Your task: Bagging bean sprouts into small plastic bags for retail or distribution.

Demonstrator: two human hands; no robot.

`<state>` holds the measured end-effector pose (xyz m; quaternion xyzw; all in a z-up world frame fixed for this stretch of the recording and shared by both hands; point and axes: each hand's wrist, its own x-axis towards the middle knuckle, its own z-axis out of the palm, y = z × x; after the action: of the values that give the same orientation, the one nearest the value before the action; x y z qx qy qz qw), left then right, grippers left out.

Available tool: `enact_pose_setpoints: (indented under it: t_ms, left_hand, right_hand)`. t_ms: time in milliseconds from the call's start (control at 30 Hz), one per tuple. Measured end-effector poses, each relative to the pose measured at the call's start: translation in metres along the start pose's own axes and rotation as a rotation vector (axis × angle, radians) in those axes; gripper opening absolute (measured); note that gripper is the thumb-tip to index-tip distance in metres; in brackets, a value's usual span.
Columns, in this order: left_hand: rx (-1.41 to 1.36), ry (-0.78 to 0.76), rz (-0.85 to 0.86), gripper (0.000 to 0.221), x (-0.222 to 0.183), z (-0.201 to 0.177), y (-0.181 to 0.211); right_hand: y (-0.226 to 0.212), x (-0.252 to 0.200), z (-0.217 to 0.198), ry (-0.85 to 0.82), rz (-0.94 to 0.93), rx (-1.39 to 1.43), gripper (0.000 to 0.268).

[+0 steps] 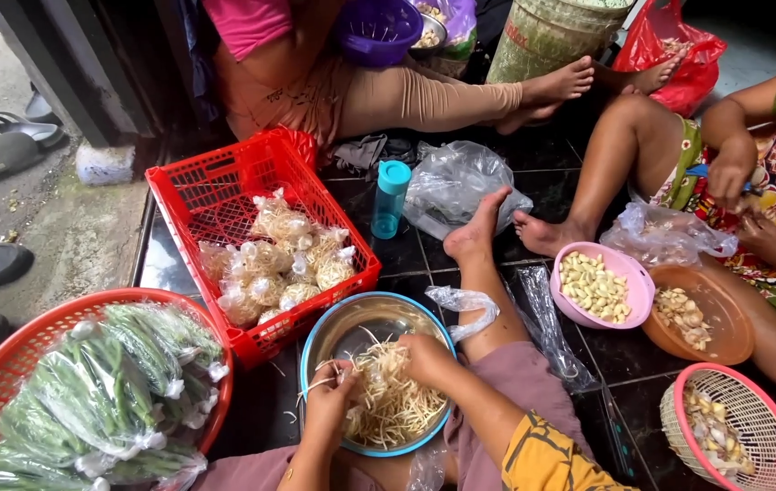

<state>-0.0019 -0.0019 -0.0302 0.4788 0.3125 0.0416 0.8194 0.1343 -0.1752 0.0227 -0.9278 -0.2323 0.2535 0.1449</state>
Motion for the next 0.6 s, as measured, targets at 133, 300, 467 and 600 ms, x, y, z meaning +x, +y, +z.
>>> enact_pose_setpoints:
  t_ms: [133, 300, 467, 600]
  left_hand:
    - [-0.132, -0.032, 0.013, 0.015, -0.002, 0.003, 0.009]
    - [0.025, 0.092, 0.037, 0.019, -0.002, 0.001, 0.007]
    - [0.079, 0.158, 0.084, 0.024, 0.002, -0.004, -0.001]
    - [0.133, 0.19, 0.089, 0.034, 0.002, -0.002, 0.005]
  right_hand:
    - [-0.003, -0.005, -0.015, 0.058, -0.054, 0.106, 0.042]
    - [-0.04, -0.02, -0.011, -0.122, -0.118, -0.196, 0.048]
    - [-0.037, -0.018, 0.036, -0.03, -0.265, -0.307, 0.047]
    - [-0.036, -0.01, 0.031, -0.021, -0.263, -0.307, 0.033]
